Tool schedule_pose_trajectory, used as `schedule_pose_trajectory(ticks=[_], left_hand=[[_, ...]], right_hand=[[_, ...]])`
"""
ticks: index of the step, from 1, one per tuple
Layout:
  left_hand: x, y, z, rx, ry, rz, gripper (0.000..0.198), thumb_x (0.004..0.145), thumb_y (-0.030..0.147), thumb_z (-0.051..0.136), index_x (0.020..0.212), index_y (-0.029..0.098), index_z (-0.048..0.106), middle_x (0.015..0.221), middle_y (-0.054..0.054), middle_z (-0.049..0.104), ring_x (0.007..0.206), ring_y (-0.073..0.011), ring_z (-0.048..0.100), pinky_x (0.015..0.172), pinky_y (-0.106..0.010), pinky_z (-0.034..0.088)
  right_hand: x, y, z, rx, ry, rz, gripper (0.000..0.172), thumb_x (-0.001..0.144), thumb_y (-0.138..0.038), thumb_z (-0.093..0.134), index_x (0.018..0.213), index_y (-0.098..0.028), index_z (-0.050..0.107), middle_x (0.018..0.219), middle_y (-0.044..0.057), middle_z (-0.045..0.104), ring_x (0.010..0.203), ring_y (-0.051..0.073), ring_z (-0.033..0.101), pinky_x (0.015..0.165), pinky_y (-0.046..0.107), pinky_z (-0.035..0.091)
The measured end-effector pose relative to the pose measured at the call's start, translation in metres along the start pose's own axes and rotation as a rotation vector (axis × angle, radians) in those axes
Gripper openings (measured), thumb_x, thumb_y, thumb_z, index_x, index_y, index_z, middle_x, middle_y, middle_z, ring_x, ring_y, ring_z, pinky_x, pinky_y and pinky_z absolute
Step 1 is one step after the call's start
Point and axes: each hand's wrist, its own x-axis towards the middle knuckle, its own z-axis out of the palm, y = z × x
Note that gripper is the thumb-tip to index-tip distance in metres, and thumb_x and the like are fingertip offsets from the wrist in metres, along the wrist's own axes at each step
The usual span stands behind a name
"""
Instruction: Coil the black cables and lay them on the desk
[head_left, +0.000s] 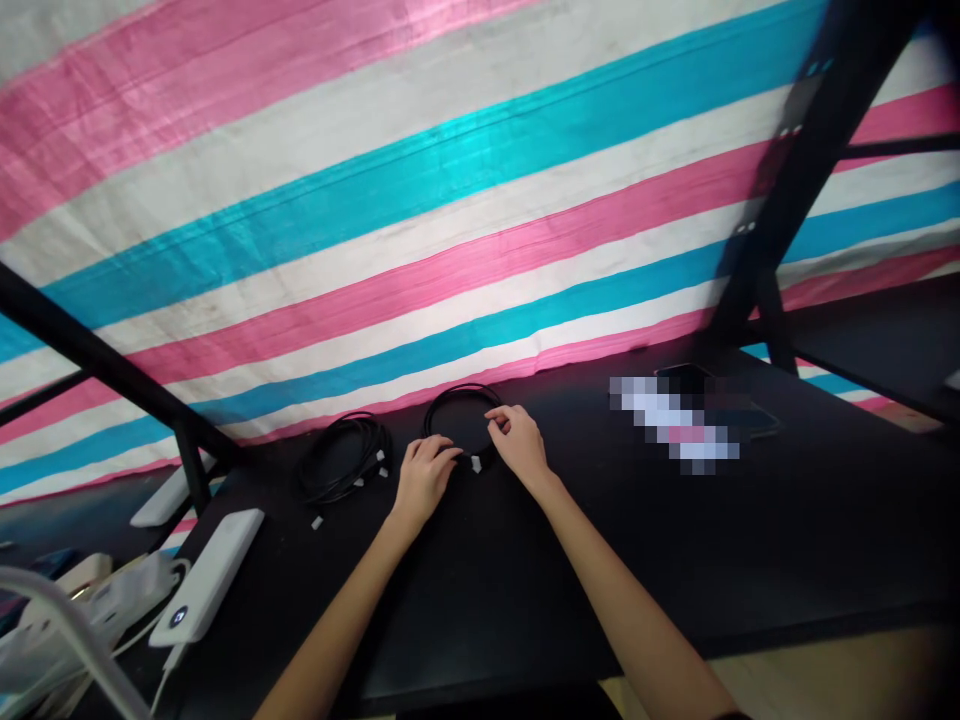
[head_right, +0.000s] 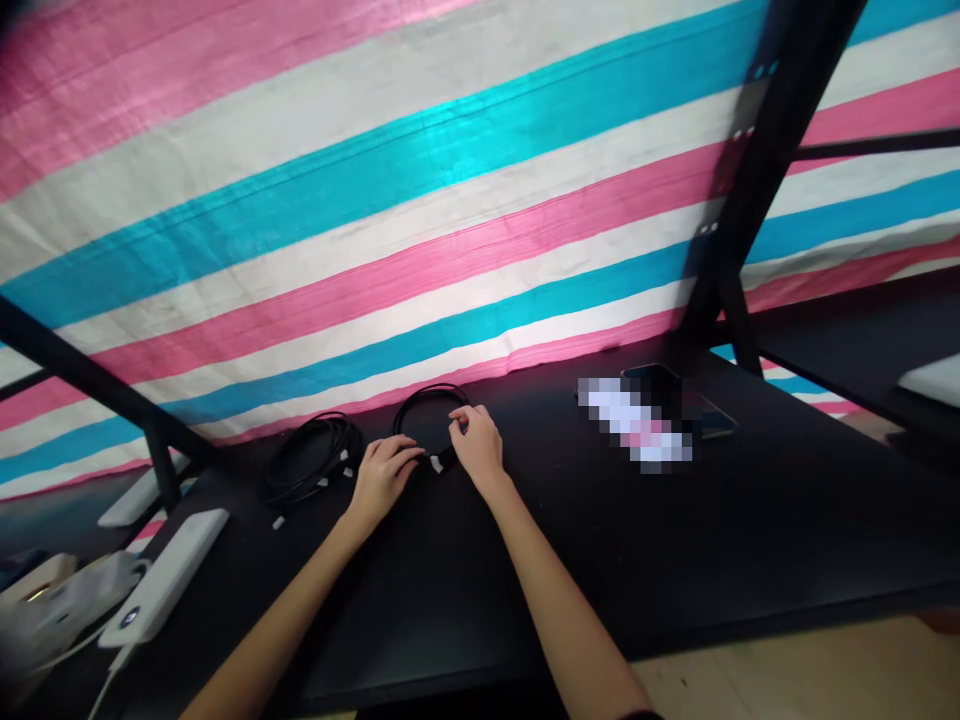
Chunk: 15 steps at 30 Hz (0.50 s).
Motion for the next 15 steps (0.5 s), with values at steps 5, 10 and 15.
schedule_pose_trajectory(ticks=[5, 10, 15], left_hand=[[-0.015, -0.002, 0.0, 0.066, 0.018, -0.035, 0.025, 0.087, 0.013, 0.054, 0.104, 0.022, 0.069, 0.111, -0.01, 0.066, 0.107, -0.0271, 0.058, 0.084, -0.043, 0.045], [-0.016, -0.001, 0.001, 0.117, -0.064, 0.009, 0.038, 0.085, 0.004, 0.048, 0.112, 0.022, 0.067, 0.116, -0.01, 0.066, 0.11, -0.0279, 0.056, 0.087, -0.043, 0.044], [-0.009, -0.003, -0.001, 0.135, -0.115, 0.018, 0.032, 0.087, 0.011, 0.048, 0.108, 0.023, 0.069, 0.109, -0.009, 0.068, 0.105, -0.0273, 0.058, 0.087, -0.044, 0.045]], right_hand=[[0.0, -0.005, -0.004, -0.02, -0.035, 0.032, 0.018, 0.078, -0.018, 0.053, 0.086, -0.023, 0.068, 0.085, 0.0, 0.061, 0.068, 0.013, 0.056, 0.062, 0.025, 0.04], [-0.002, -0.009, -0.005, -0.064, -0.105, 0.029, 0.017, 0.08, -0.017, 0.054, 0.088, -0.022, 0.069, 0.085, 0.001, 0.064, 0.071, 0.014, 0.058, 0.064, 0.025, 0.04], [-0.006, -0.007, -0.006, -0.127, -0.23, -0.082, 0.012, 0.081, -0.024, 0.06, 0.082, -0.024, 0.072, 0.089, 0.001, 0.066, 0.077, 0.016, 0.062, 0.065, 0.025, 0.041]])
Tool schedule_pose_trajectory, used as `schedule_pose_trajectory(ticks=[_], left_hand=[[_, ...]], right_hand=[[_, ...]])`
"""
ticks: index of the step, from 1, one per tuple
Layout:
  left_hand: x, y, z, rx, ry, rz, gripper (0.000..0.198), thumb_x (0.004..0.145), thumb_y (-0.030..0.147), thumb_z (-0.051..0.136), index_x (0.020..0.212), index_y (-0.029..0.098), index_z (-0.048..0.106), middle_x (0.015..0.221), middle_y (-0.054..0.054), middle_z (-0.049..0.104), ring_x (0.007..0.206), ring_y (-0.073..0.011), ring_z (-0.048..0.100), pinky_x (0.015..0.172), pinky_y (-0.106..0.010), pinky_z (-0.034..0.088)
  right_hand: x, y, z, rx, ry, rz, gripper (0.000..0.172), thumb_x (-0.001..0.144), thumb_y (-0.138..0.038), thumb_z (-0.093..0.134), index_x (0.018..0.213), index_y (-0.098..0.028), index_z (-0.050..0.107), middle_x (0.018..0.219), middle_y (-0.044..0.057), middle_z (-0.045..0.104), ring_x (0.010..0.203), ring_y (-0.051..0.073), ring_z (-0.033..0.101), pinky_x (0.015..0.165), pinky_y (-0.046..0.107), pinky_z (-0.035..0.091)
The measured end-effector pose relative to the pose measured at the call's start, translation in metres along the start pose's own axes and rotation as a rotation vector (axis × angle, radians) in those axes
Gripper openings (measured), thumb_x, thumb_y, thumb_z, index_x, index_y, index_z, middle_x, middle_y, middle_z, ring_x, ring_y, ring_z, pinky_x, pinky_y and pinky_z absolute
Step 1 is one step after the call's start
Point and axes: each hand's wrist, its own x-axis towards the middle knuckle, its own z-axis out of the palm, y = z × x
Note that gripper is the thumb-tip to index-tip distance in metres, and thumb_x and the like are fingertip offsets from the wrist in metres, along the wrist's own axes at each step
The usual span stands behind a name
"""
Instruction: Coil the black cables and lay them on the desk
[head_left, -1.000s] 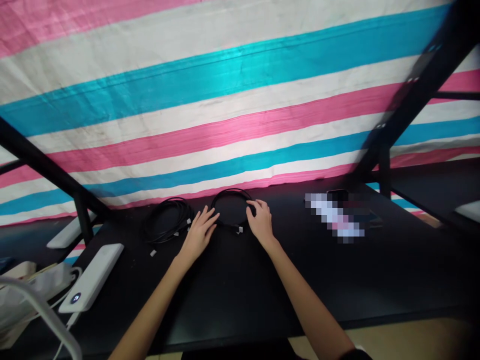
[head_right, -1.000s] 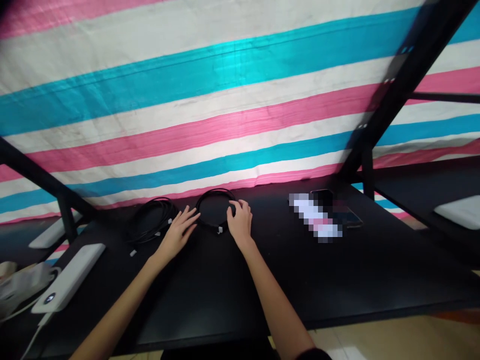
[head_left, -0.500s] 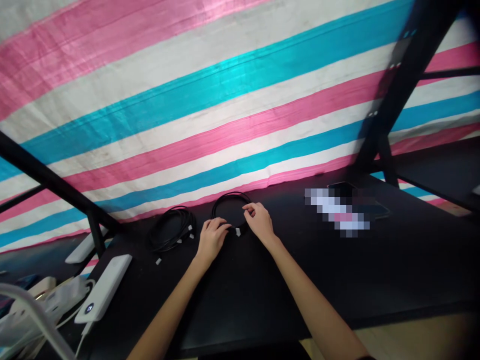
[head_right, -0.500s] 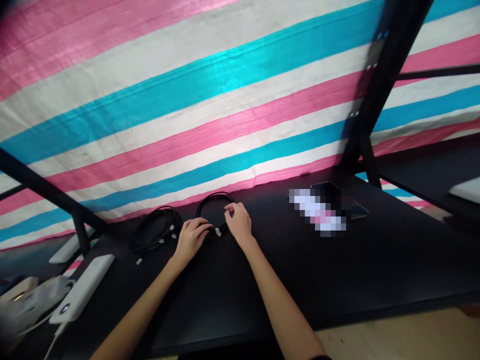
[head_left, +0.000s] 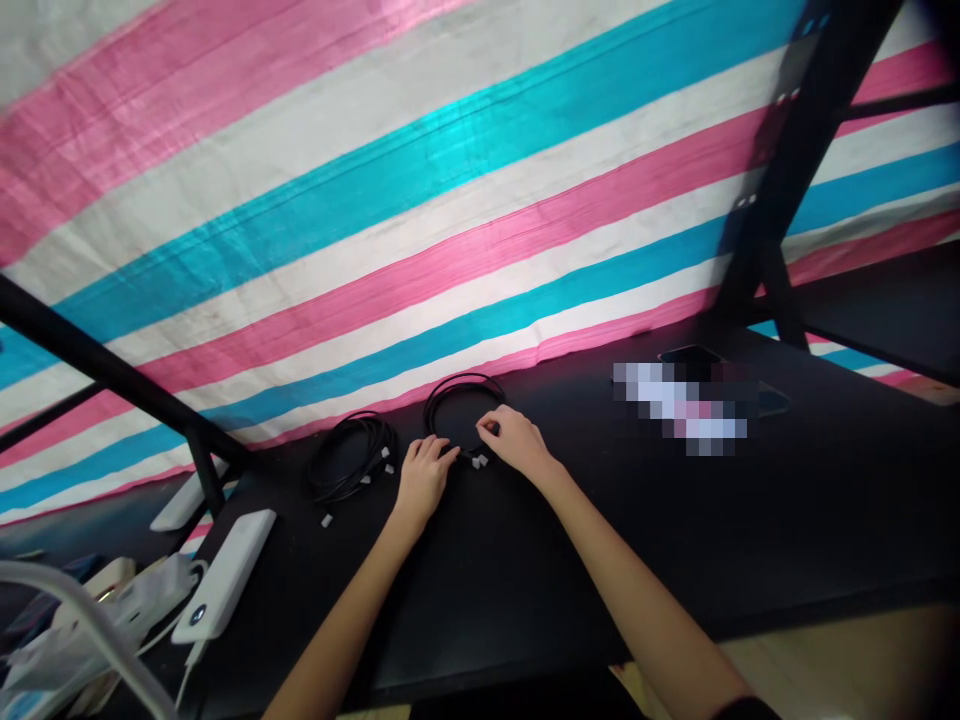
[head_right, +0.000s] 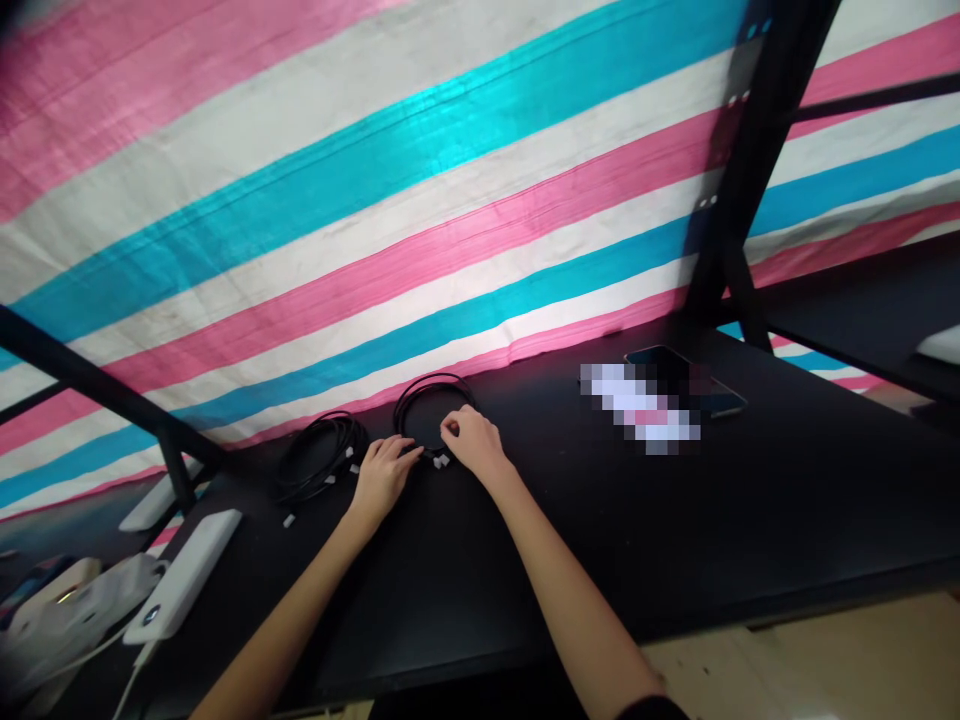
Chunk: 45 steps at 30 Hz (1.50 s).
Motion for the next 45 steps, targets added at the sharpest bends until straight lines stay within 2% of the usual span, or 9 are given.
schedule_pose_trajectory(ticks=[7, 12, 16, 20, 24, 31, 37, 41, 45], left_hand=[[-0.007, -0.008, -0.002, -0.025, 0.036, -0.048, 0.028, 0.089, 0.013, 0.046, 0.103, 0.022, 0.069, 0.105, -0.009, 0.069, 0.1, -0.026, 0.061, 0.085, -0.044, 0.044], [-0.009, -0.006, -0.007, -0.088, 0.061, -0.076, 0.029, 0.091, 0.017, 0.044, 0.107, 0.023, 0.067, 0.104, -0.006, 0.071, 0.099, -0.0225, 0.062, 0.088, -0.041, 0.044], [-0.003, -0.001, -0.005, -0.129, 0.07, -0.151, 0.037, 0.09, 0.022, 0.041, 0.124, 0.021, 0.057, 0.124, -0.007, 0.063, 0.119, -0.0209, 0.053, 0.099, -0.038, 0.04], [0.007, -0.007, 0.02, -0.103, 0.086, -0.416, 0.056, 0.092, 0.037, 0.035, 0.135, 0.002, 0.041, 0.137, -0.027, 0.047, 0.131, -0.0343, 0.04, 0.1, -0.05, 0.038], [0.018, -0.018, 0.051, -0.098, 0.064, -0.635, 0.059, 0.086, 0.039, 0.042, 0.123, -0.006, 0.047, 0.126, -0.037, 0.051, 0.124, -0.0438, 0.045, 0.097, -0.06, 0.036], [0.027, -0.013, 0.058, -0.141, 0.106, -0.661, 0.038, 0.077, 0.021, 0.047, 0.111, 0.01, 0.059, 0.135, -0.024, 0.05, 0.131, -0.0366, 0.039, 0.107, -0.057, 0.026], [0.026, -0.01, 0.054, -0.144, 0.134, -0.638, 0.041, 0.078, 0.019, 0.049, 0.116, 0.007, 0.059, 0.137, -0.025, 0.047, 0.132, -0.0383, 0.037, 0.107, -0.057, 0.025], [0.041, -0.015, 0.059, -0.167, 0.138, -0.611, 0.046, 0.082, 0.02, 0.052, 0.127, 0.009, 0.051, 0.137, -0.023, 0.048, 0.132, -0.0344, 0.038, 0.106, -0.054, 0.029], [0.065, -0.023, 0.064, -0.184, 0.117, -0.603, 0.037, 0.089, 0.03, 0.054, 0.122, 0.014, 0.054, 0.126, -0.014, 0.056, 0.117, -0.0276, 0.052, 0.098, -0.052, 0.04]], right_hand=[[-0.003, 0.001, -0.005, -0.073, -0.16, -0.196, 0.005, 0.072, -0.028, 0.073, 0.076, -0.03, 0.075, 0.086, -0.002, 0.07, 0.086, 0.017, 0.064, 0.069, 0.024, 0.043], [-0.004, 0.0, -0.003, -0.112, -0.132, -0.205, 0.01, 0.075, -0.029, 0.07, 0.083, -0.028, 0.074, 0.09, 0.0, 0.07, 0.091, 0.018, 0.061, 0.077, 0.027, 0.044], [-0.001, 0.001, -0.002, -0.145, -0.059, -0.143, 0.016, 0.083, -0.028, 0.06, 0.093, -0.024, 0.073, 0.104, 0.004, 0.066, 0.099, 0.019, 0.057, 0.086, 0.031, 0.042], [0.003, 0.004, -0.001, -0.201, 0.021, -0.033, 0.034, 0.087, -0.027, 0.054, 0.119, -0.019, 0.062, 0.13, 0.011, 0.054, 0.119, 0.025, 0.046, 0.097, 0.041, 0.035], [0.004, 0.01, 0.002, -0.267, 0.022, 0.068, 0.041, 0.088, -0.024, 0.051, 0.125, -0.01, 0.057, 0.135, 0.019, 0.049, 0.126, 0.03, 0.042, 0.1, 0.046, 0.031], [0.004, 0.017, 0.005, -0.367, -0.015, 0.11, 0.042, 0.086, -0.022, 0.052, 0.126, -0.008, 0.056, 0.134, 0.018, 0.052, 0.126, 0.026, 0.044, 0.103, 0.042, 0.028], [0.004, 0.021, 0.005, -0.394, 0.0, 0.099, 0.039, 0.085, -0.025, 0.051, 0.121, -0.01, 0.059, 0.131, 0.016, 0.054, 0.125, 0.027, 0.044, 0.104, 0.044, 0.025], [0.006, 0.024, 0.007, -0.39, 0.014, 0.098, 0.044, 0.083, -0.027, 0.052, 0.124, -0.01, 0.057, 0.132, 0.017, 0.053, 0.123, 0.029, 0.046, 0.101, 0.046, 0.03], [0.007, 0.024, 0.009, -0.368, 0.032, 0.076, 0.044, 0.081, -0.028, 0.051, 0.123, -0.014, 0.059, 0.13, 0.016, 0.055, 0.121, 0.03, 0.049, 0.099, 0.048, 0.033]])
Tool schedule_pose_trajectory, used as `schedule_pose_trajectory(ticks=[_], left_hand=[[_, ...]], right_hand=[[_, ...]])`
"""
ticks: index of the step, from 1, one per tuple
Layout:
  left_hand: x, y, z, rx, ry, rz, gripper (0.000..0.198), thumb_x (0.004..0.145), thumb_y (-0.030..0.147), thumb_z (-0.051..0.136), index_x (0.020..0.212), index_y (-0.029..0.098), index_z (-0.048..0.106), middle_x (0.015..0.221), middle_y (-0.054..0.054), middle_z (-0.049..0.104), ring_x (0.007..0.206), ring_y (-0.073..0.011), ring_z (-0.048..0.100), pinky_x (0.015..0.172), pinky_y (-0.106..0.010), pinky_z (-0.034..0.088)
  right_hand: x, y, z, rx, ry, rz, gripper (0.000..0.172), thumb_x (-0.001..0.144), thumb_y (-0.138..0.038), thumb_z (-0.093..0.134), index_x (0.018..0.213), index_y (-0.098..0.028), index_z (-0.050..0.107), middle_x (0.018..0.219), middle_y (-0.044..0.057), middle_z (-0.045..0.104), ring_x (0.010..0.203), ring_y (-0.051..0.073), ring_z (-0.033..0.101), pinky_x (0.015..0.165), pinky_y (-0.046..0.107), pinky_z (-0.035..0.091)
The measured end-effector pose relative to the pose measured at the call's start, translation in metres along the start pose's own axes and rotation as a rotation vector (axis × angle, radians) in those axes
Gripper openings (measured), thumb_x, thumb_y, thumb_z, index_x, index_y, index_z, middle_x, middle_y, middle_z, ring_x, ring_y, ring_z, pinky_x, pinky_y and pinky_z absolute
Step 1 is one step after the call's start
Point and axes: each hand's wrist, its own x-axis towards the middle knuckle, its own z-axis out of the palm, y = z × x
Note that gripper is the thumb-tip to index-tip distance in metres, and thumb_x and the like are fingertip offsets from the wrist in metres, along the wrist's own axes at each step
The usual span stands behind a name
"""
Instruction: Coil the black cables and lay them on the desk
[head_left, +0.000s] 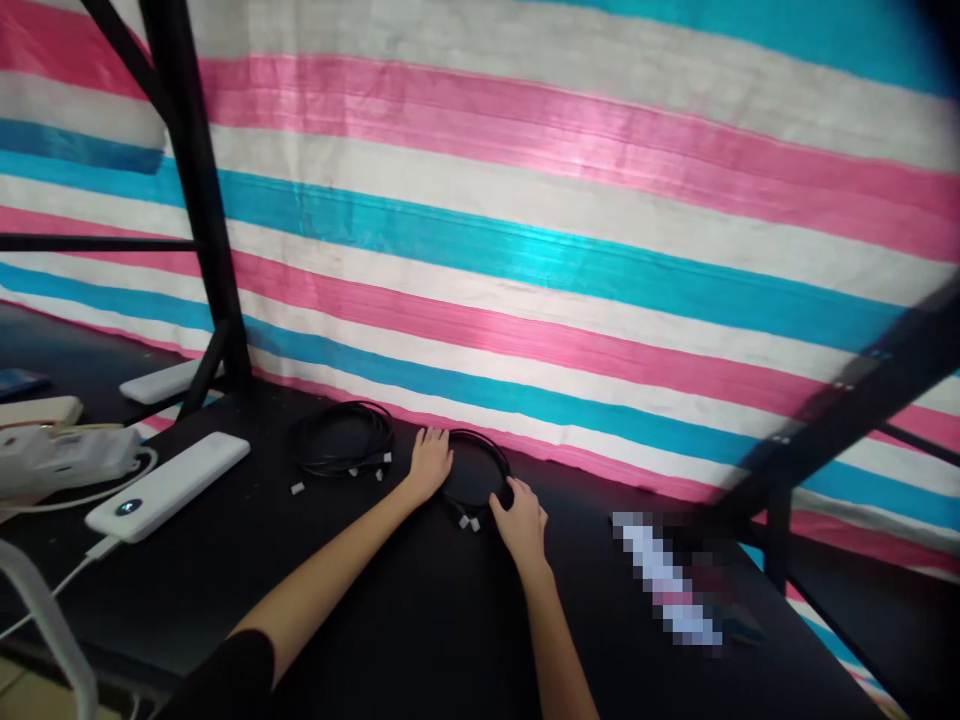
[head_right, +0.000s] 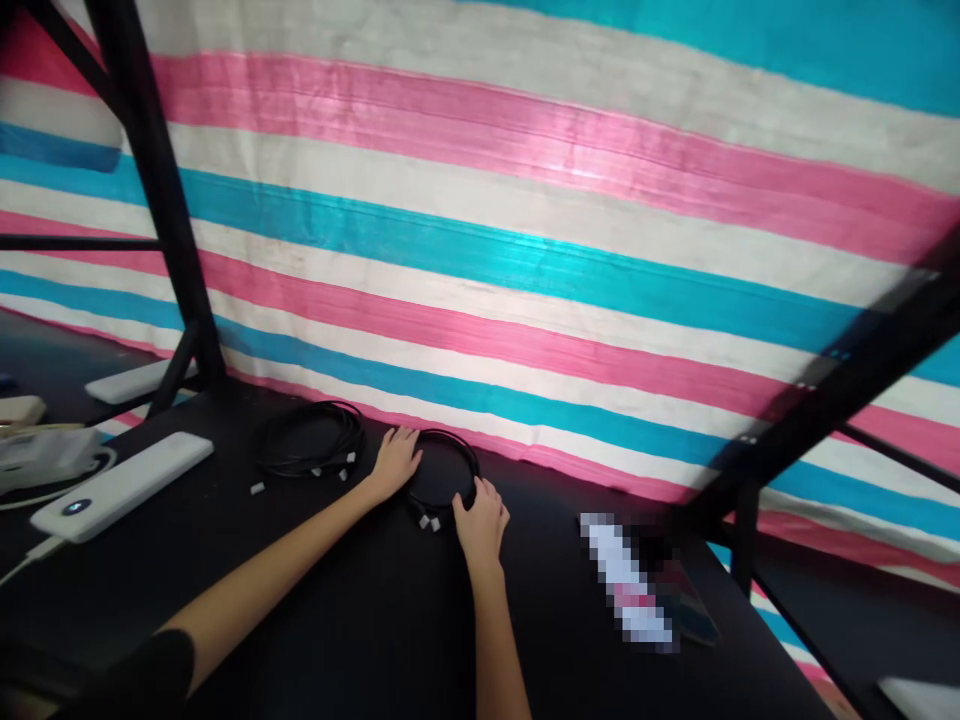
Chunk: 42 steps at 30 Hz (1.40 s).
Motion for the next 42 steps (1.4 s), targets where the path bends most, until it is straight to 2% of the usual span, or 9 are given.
schedule_pose_trajectory(ticks=[8, 14, 18, 21, 25, 28, 33, 38, 42], left_hand=[[0.026, 0.009, 0.007, 0.011, -0.061, 0.042, 0.033, 0.089, 0.032, 0.056, 0.117, 0.015, 0.056, 0.118, -0.01, 0.058, 0.1, -0.022, 0.059, 0.084, -0.044, 0.05], [0.013, 0.007, -0.02, 0.02, 0.016, 0.054, 0.031, 0.089, 0.03, 0.054, 0.117, 0.015, 0.056, 0.12, -0.01, 0.057, 0.11, -0.0243, 0.055, 0.093, -0.048, 0.044], [-0.014, -0.027, -0.058, 0.024, 0.087, -0.002, 0.028, 0.091, 0.024, 0.045, 0.115, 0.016, 0.058, 0.112, -0.014, 0.061, 0.11, -0.0262, 0.052, 0.097, -0.046, 0.037], [-0.032, -0.064, -0.09, 0.029, 0.115, -0.112, 0.034, 0.088, 0.038, 0.049, 0.11, 0.014, 0.059, 0.106, -0.016, 0.06, 0.103, -0.0304, 0.052, 0.089, -0.048, 0.039], [-0.05, -0.108, -0.126, -0.042, 0.03, -0.083, 0.04, 0.089, 0.048, 0.042, 0.108, 0.017, 0.06, 0.101, -0.01, 0.061, 0.096, -0.025, 0.056, 0.086, -0.041, 0.04], [-0.064, -0.134, -0.142, -0.099, -0.102, 0.0, 0.045, 0.08, 0.053, 0.054, 0.11, 0.019, 0.062, 0.103, -0.008, 0.064, 0.097, -0.0255, 0.057, 0.086, -0.039, 0.04], [-0.074, -0.159, -0.149, -0.154, -0.196, 0.061, 0.03, 0.074, 0.049, 0.062, 0.079, 0.021, 0.07, 0.088, -0.005, 0.069, 0.086, -0.0221, 0.062, 0.08, -0.033, 0.04], [-0.061, -0.162, -0.156, -0.221, -0.047, 0.024, 0.027, 0.077, 0.045, 0.057, 0.078, 0.021, 0.069, 0.083, -0.005, 0.071, 0.079, -0.0213, 0.064, 0.075, -0.031, 0.045], [-0.052, -0.153, -0.17, -0.279, 0.291, -0.113, 0.028, 0.081, 0.042, 0.05, 0.083, 0.018, 0.065, 0.085, -0.006, 0.069, 0.081, -0.0229, 0.063, 0.077, -0.033, 0.045]], right_hand=[[0.005, 0.006, -0.001, 0.068, 0.014, -0.024, 0.04, 0.076, -0.024, 0.055, 0.114, -0.016, 0.065, 0.126, 0.015, 0.058, 0.119, 0.031, 0.051, 0.099, 0.048, 0.036], [0.007, 0.01, -0.001, 0.135, 0.04, -0.029, 0.039, 0.076, -0.025, 0.052, 0.112, -0.015, 0.066, 0.122, 0.015, 0.059, 0.115, 0.032, 0.054, 0.095, 0.048, 0.04], [0.009, 0.011, -0.005, 0.203, 0.077, -0.049, 0.039, 0.078, -0.028, 0.049, 0.111, -0.014, 0.065, 0.117, 0.014, 0.061, 0.109, 0.03, 0.057, 0.094, 0.043, 0.042], [0.009, 0.01, -0.008, 0.256, 0.108, -0.07, 0.039, 0.078, -0.03, 0.047, 0.108, -0.013, 0.066, 0.114, 0.014, 0.062, 0.108, 0.029, 0.056, 0.094, 0.041, 0.041], [0.01, 0.01, -0.007, 0.309, 0.128, -0.094, 0.039, 0.075, -0.033, 0.048, 0.102, -0.013, 0.068, 0.108, 0.013, 0.064, 0.103, 0.028, 0.058, 0.093, 0.04, 0.042], [0.011, 0.011, -0.005, 0.33, 0.142, -0.103, 0.039, 0.073, -0.034, 0.049, 0.099, -0.014, 0.069, 0.105, 0.013, 0.065, 0.1, 0.028, 0.059, 0.091, 0.041, 0.043], [0.011, 0.012, -0.002, 0.36, 0.16, -0.117, 0.035, 0.072, -0.033, 0.05, 0.094, -0.015, 0.07, 0.1, 0.013, 0.065, 0.098, 0.028, 0.06, 0.09, 0.043, 0.043], [0.009, 0.009, 0.0, 0.392, 0.178, -0.129, 0.028, 0.074, -0.028, 0.051, 0.092, -0.016, 0.069, 0.097, 0.011, 0.066, 0.095, 0.027, 0.06, 0.089, 0.043, 0.044], [0.008, 0.008, 0.0, 0.414, 0.187, -0.141, 0.02, 0.077, -0.02, 0.056, 0.092, -0.016, 0.068, 0.094, 0.008, 0.066, 0.092, 0.022, 0.061, 0.087, 0.041, 0.045]])
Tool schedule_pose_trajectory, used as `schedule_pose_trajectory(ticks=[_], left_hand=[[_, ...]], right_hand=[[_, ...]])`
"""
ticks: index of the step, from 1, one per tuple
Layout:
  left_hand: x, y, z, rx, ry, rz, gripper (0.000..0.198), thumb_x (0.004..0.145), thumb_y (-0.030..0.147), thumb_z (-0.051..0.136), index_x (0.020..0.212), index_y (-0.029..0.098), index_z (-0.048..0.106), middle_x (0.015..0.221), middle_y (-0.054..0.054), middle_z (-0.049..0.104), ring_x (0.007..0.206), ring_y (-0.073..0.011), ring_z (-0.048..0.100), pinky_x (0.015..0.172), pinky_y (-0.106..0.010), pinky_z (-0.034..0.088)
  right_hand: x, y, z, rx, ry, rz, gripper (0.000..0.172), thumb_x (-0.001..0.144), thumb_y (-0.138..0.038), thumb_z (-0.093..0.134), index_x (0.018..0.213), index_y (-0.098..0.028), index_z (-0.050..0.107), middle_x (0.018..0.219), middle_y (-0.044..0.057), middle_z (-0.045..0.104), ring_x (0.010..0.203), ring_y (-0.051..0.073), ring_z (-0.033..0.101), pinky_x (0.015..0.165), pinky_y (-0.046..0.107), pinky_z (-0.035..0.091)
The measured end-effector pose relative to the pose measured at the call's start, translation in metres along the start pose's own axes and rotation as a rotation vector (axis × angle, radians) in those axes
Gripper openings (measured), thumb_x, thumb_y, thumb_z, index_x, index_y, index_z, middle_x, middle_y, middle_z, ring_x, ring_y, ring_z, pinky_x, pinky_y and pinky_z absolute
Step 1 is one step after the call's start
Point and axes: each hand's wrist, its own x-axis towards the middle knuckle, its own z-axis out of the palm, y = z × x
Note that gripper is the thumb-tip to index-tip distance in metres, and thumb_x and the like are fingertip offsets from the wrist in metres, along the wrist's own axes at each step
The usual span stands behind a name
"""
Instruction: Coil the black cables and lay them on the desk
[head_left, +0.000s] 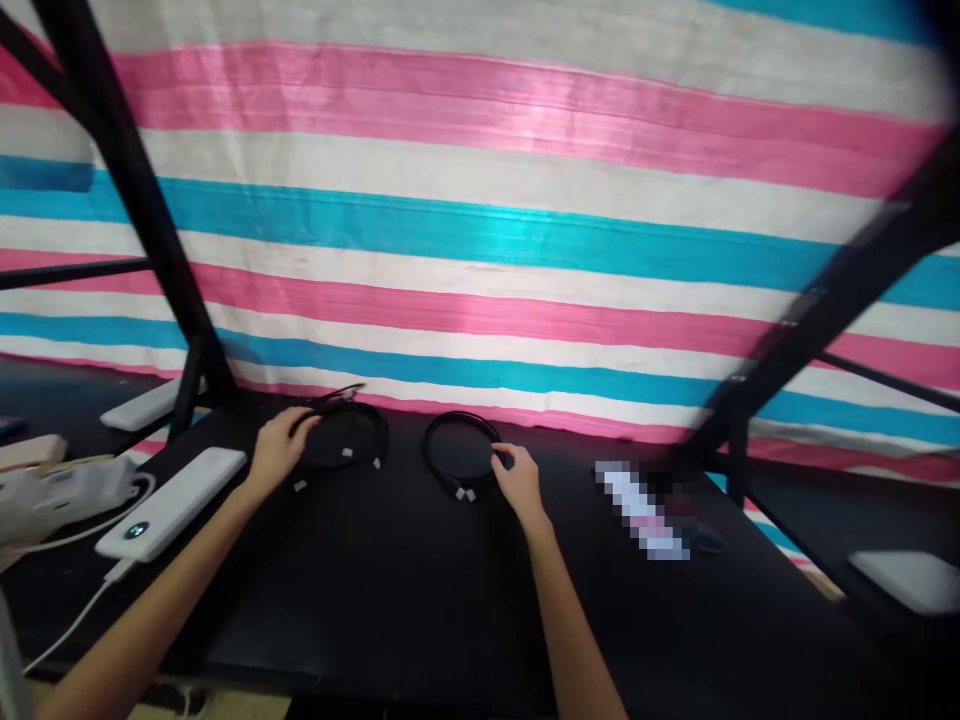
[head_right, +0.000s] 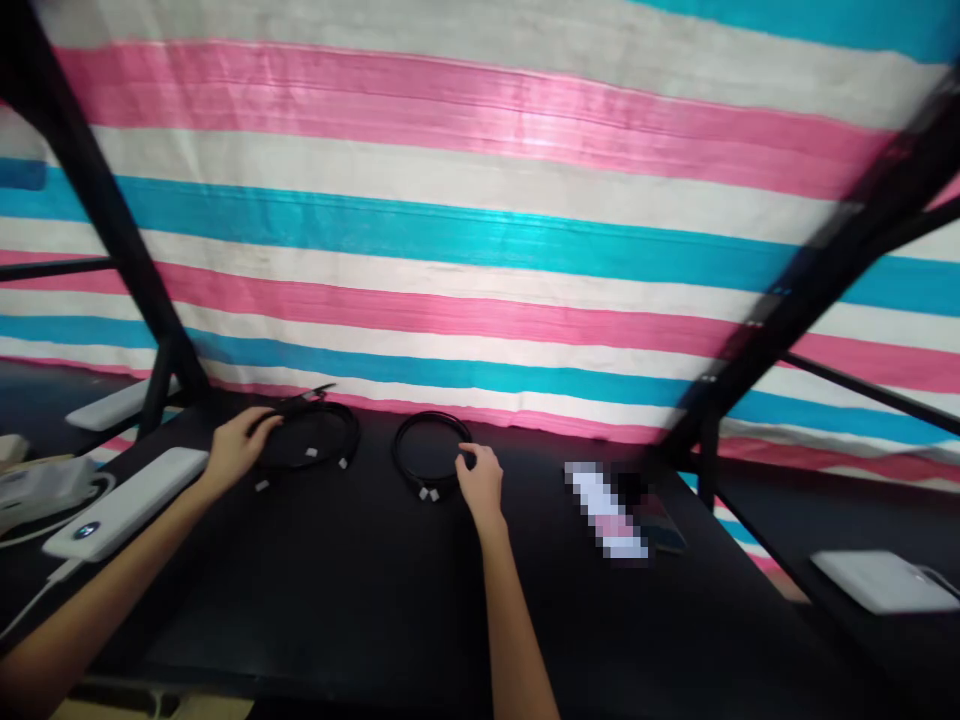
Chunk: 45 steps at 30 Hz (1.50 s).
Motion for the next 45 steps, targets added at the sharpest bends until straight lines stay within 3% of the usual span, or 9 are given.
schedule_pose_trajectory(ticks=[7, 9, 15, 19, 22, 26, 32, 37, 45], left_hand=[[0.012, 0.068, -0.042, -0.277, 0.505, -0.142, 0.022, 0.082, 0.035, 0.054, 0.072, 0.015, 0.059, 0.067, 0.004, 0.056, 0.072, -0.014, 0.055, 0.072, -0.028, 0.041], [0.003, 0.095, -0.054, -0.413, 0.554, -0.141, 0.023, 0.084, 0.037, 0.053, 0.077, 0.016, 0.058, 0.062, 0.004, 0.054, 0.063, -0.0121, 0.052, 0.071, -0.03, 0.042], [-0.087, 0.153, -0.07, -0.925, 0.439, -0.339, 0.028, 0.073, 0.042, 0.071, 0.076, 0.019, 0.055, 0.058, 0.006, 0.051, 0.057, -0.01, 0.049, 0.061, -0.022, 0.045], [-0.14, 0.169, -0.066, -1.067, 0.382, -0.665, 0.039, 0.056, 0.047, 0.082, 0.074, 0.019, 0.061, 0.061, 0.005, 0.055, 0.059, -0.0089, 0.053, 0.058, -0.017, 0.048], [-0.161, 0.173, -0.065, -1.135, 0.357, -0.855, 0.046, 0.045, 0.05, 0.085, 0.07, 0.019, 0.063, 0.068, 0.002, 0.061, 0.064, -0.0114, 0.058, 0.057, -0.018, 0.051], [-0.175, 0.177, -0.071, -1.146, 0.233, -0.885, 0.042, 0.044, 0.05, 0.085, 0.067, 0.018, 0.067, 0.072, -0.002, 0.064, 0.07, -0.016, 0.062, 0.064, -0.023, 0.054], [-0.178, 0.192, -0.078, -1.131, 0.008, -0.791, 0.038, 0.061, 0.055, 0.075, 0.086, 0.026, 0.074, 0.08, -0.006, 0.065, 0.074, -0.0203, 0.061, 0.066, -0.031, 0.054], [-0.174, 0.201, -0.068, -1.14, -0.065, -0.707, 0.034, 0.065, 0.056, 0.071, 0.075, 0.024, 0.071, 0.074, -0.005, 0.061, 0.068, -0.0186, 0.057, 0.061, -0.029, 0.051], [-0.156, 0.186, -0.076, -1.047, -0.234, -0.582, 0.023, 0.081, 0.044, 0.06, 0.089, 0.025, 0.067, 0.086, -0.004, 0.063, 0.072, -0.0174, 0.06, 0.065, -0.027, 0.05]], right_hand=[[0.001, -0.018, -0.011, 0.103, -0.009, -0.09, 0.021, 0.079, -0.017, 0.052, 0.093, -0.019, 0.068, 0.095, 0.007, 0.065, 0.092, 0.022, 0.06, 0.087, 0.04, 0.045], [0.0, -0.033, -0.012, 0.18, -0.023, -0.151, 0.022, 0.081, -0.019, 0.049, 0.095, -0.021, 0.067, 0.097, 0.006, 0.065, 0.095, 0.022, 0.059, 0.089, 0.039, 0.044], [-0.043, -0.123, -0.02, 0.427, -0.161, -0.283, 0.018, 0.084, -0.023, 0.055, 0.098, -0.022, 0.066, 0.093, 0.004, 0.064, 0.089, 0.017, 0.06, 0.078, 0.031, 0.048], [-0.103, -0.193, -0.039, 0.6, -0.699, -0.333, 0.063, 0.076, -0.035, 0.071, 0.134, -0.027, 0.047, 0.13, 0.005, 0.051, 0.118, 0.02, 0.049, 0.1, 0.034, 0.039], [-0.143, -0.221, -0.04, 0.514, -0.824, -0.274, 0.07, 0.074, -0.032, 0.073, 0.137, -0.025, 0.043, 0.13, 0.006, 0.052, 0.12, 0.022, 0.046, 0.102, 0.036, 0.037], [-0.173, -0.226, -0.033, 0.408, -0.732, -0.226, 0.04, 0.081, -0.025, 0.065, 0.12, -0.018, 0.057, 0.114, 0.008, 0.061, 0.108, 0.022, 0.052, 0.097, 0.035, 0.04], [-0.193, -0.215, -0.049, 0.378, -0.556, -0.221, 0.054, 0.081, -0.025, 0.064, 0.133, -0.026, 0.051, 0.1, 0.004, 0.066, 0.083, 0.018, 0.058, 0.081, 0.032, 0.045], [-0.194, -0.216, -0.071, 0.369, -0.331, -0.17, 0.024, 0.084, -0.027, 0.061, 0.106, -0.025, 0.071, 0.068, -0.001, 0.06, 0.062, 0.014, 0.051, 0.067, 0.029, 0.041], [-0.18, -0.225, -0.071, 0.49, -0.191, -0.11, 0.011, 0.08, -0.021, 0.064, 0.083, -0.023, 0.074, 0.07, -0.001, 0.067, 0.064, 0.013, 0.055, 0.064, 0.026, 0.04]])
